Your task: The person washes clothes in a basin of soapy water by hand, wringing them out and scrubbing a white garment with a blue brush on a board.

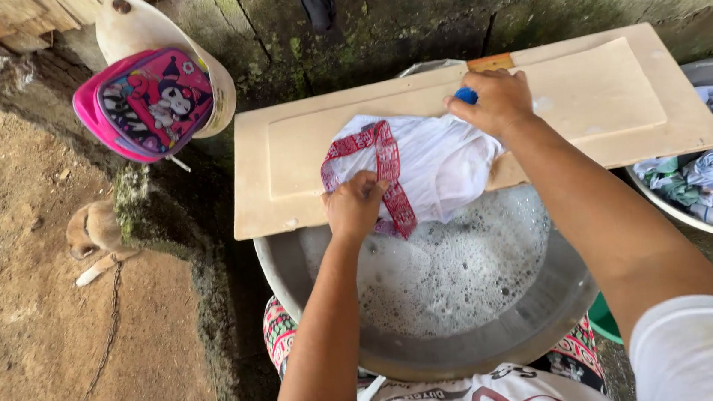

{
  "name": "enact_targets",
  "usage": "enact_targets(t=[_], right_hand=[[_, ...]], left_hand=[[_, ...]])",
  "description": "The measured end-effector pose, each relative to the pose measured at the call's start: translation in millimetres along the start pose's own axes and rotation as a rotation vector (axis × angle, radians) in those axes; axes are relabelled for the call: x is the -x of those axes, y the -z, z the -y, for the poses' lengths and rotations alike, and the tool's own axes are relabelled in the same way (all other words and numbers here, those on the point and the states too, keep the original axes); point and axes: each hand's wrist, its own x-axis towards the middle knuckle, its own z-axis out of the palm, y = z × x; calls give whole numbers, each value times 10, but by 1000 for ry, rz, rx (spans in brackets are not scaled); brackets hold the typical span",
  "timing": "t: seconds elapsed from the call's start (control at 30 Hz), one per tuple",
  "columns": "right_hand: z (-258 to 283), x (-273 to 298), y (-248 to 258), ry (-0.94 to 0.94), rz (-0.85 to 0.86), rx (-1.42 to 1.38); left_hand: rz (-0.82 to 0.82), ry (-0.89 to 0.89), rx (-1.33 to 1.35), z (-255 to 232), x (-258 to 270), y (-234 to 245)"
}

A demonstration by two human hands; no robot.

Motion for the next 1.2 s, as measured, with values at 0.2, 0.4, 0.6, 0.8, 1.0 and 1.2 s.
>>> enact_targets(t=[0.2,0.4,0.6,0.8,1.0,1.2], right_hand=[[144,424,289,-110,267,153],[62,83,600,-204,298,33],[-164,-388,756,-347,-6,-160],[-143,-138,172,-231,-123,-235],[356,202,43,363,-216,-269],[1091,335,143,659,-99,-316]], left_hand=[[88,-37,658,61,-149,-150],[90,-198,932,-166,-550,7],[-32,-135,654,-339,-1296,125],[-82,-80,-175,-140,-146,-81],[-252,-140,-198,-155,254,-211],[-292,-164,-201,-84,312,-264]])
